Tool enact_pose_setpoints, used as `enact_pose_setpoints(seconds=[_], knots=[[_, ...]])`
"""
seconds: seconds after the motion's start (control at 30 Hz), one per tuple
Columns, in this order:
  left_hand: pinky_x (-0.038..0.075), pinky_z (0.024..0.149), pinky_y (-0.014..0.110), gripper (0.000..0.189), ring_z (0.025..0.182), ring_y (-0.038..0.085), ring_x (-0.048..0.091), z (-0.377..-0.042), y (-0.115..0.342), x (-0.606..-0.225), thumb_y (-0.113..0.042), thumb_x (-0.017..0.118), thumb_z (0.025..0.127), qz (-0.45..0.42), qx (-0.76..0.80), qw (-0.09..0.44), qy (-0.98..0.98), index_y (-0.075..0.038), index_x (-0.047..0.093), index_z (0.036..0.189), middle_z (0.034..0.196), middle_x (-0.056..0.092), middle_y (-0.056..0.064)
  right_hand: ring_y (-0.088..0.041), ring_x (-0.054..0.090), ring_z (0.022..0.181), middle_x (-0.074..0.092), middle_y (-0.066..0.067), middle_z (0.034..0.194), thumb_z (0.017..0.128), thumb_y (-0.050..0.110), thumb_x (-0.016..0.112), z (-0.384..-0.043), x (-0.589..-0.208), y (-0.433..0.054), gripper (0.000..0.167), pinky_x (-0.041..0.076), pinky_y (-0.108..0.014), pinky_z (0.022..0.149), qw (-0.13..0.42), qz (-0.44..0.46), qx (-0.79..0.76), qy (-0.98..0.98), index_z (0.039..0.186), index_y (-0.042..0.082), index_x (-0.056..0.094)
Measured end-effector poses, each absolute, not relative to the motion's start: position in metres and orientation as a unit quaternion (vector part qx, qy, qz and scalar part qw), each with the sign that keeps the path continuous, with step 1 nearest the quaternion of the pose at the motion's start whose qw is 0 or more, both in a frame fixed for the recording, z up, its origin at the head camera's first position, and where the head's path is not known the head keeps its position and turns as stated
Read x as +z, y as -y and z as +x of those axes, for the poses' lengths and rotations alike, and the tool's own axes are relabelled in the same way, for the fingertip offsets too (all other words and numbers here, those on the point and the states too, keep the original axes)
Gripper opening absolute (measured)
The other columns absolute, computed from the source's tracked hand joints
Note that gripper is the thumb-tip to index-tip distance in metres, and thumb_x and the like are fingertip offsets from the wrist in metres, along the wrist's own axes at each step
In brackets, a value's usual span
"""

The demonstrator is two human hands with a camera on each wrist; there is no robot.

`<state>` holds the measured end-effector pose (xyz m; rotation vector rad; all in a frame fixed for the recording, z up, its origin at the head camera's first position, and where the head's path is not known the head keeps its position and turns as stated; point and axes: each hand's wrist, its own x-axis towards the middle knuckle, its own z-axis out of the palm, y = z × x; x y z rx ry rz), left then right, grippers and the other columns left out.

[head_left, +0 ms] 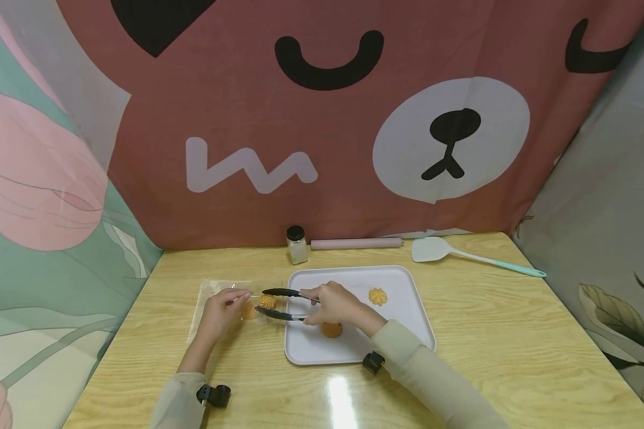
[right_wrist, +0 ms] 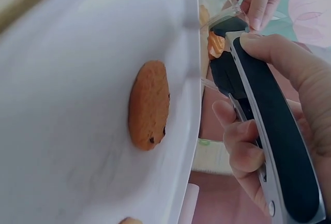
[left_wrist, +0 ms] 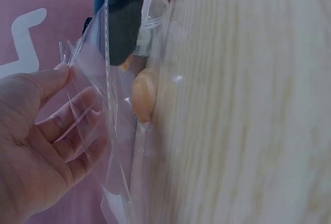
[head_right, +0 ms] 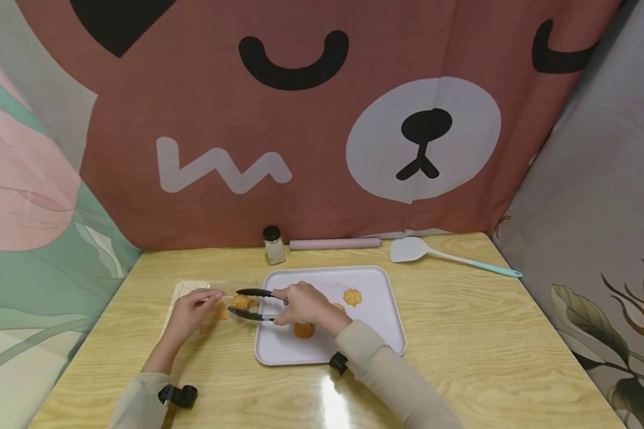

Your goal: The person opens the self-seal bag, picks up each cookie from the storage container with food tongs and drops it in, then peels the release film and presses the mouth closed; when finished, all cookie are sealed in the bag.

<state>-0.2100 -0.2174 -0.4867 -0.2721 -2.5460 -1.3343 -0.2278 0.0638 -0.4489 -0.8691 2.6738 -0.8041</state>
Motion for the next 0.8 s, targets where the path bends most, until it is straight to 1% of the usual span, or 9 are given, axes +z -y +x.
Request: enact_pose_setpoints(seconds=[0.17,0.23,0.4,0.53,0.63,0.73,0.8], knots=[[0.052,0.085,0.047,0.015,0.117,0.042,0.052,-0.210,0.218,-0.485,-0.012,0.067,0.089,-0.094,-0.458,0.132,0.874,-0.002,0.073,0.097,0.100,0.069,0.016,-0.004,0.024,0.041,0.070,-0.009,0.103,0.074,0.031,0.081,-0.233,-0.449,-0.055,0.066,0.027,-0.018,0.040,0.126,-0.282,-0.293,-0.905,0.132,0.014,0.056],[0.052,0.086,0.046,0.015,0.115,0.041,0.054,-0.211,0.218,-0.485,-0.012,0.067,0.089,-0.096,-0.455,0.136,0.875,-0.001,0.073,0.097,0.100,0.069,0.016,-0.005,0.025,0.040,0.070,-0.007,0.101,0.075,0.031,0.081,-0.236,-0.450,-0.052,0.065,0.028,-0.018,0.039,0.130,-0.281,-0.301,-0.902,0.132,0.014,0.056],[0.052,0.085,0.043,0.015,0.104,0.037,0.061,-0.212,0.217,-0.483,-0.011,0.067,0.088,-0.094,-0.463,0.135,0.871,-0.001,0.073,0.097,0.100,0.069,0.015,-0.004,0.030,0.039,0.069,0.000,0.088,0.075,0.030,0.081,-0.240,-0.452,-0.045,0.064,0.030,-0.018,0.040,0.139,-0.276,-0.311,-0.899,0.131,0.014,0.057],[0.053,0.085,0.042,0.016,0.105,0.037,0.060,-0.213,0.217,-0.484,-0.013,0.066,0.089,-0.087,-0.463,0.127,0.873,-0.002,0.073,0.099,0.102,0.069,0.015,-0.004,0.033,0.041,0.064,0.007,0.076,0.075,0.030,0.081,-0.241,-0.454,-0.041,0.063,0.031,-0.019,0.042,0.140,-0.275,-0.319,-0.896,0.130,0.013,0.057],[0.054,0.083,0.036,0.016,0.104,0.035,0.061,-0.213,0.217,-0.484,-0.012,0.066,0.089,-0.082,-0.465,0.127,0.872,-0.002,0.073,0.099,0.103,0.069,0.015,-0.004,0.032,0.042,0.059,0.010,0.070,0.074,0.031,0.081,-0.241,-0.456,-0.037,0.064,0.030,-0.019,0.042,0.137,-0.277,-0.321,-0.896,0.130,0.013,0.057],[0.054,0.081,0.031,0.014,0.099,0.033,0.063,-0.212,0.216,-0.483,-0.009,0.067,0.088,-0.088,-0.473,0.134,0.866,-0.001,0.073,0.098,0.102,0.069,0.015,-0.004,0.029,0.042,0.057,0.010,0.067,0.074,0.032,0.081,-0.240,-0.458,-0.033,0.065,0.028,-0.019,0.042,0.132,-0.277,-0.318,-0.897,0.131,0.012,0.056],[0.054,0.080,0.030,0.014,0.097,0.032,0.063,-0.212,0.216,-0.483,-0.008,0.067,0.088,-0.093,-0.476,0.134,0.864,-0.001,0.073,0.098,0.102,0.069,0.015,-0.004,0.026,0.042,0.055,0.009,0.063,0.074,0.032,0.081,-0.239,-0.460,-0.030,0.066,0.027,-0.019,0.042,0.125,-0.273,-0.313,-0.901,0.131,0.012,0.056]])
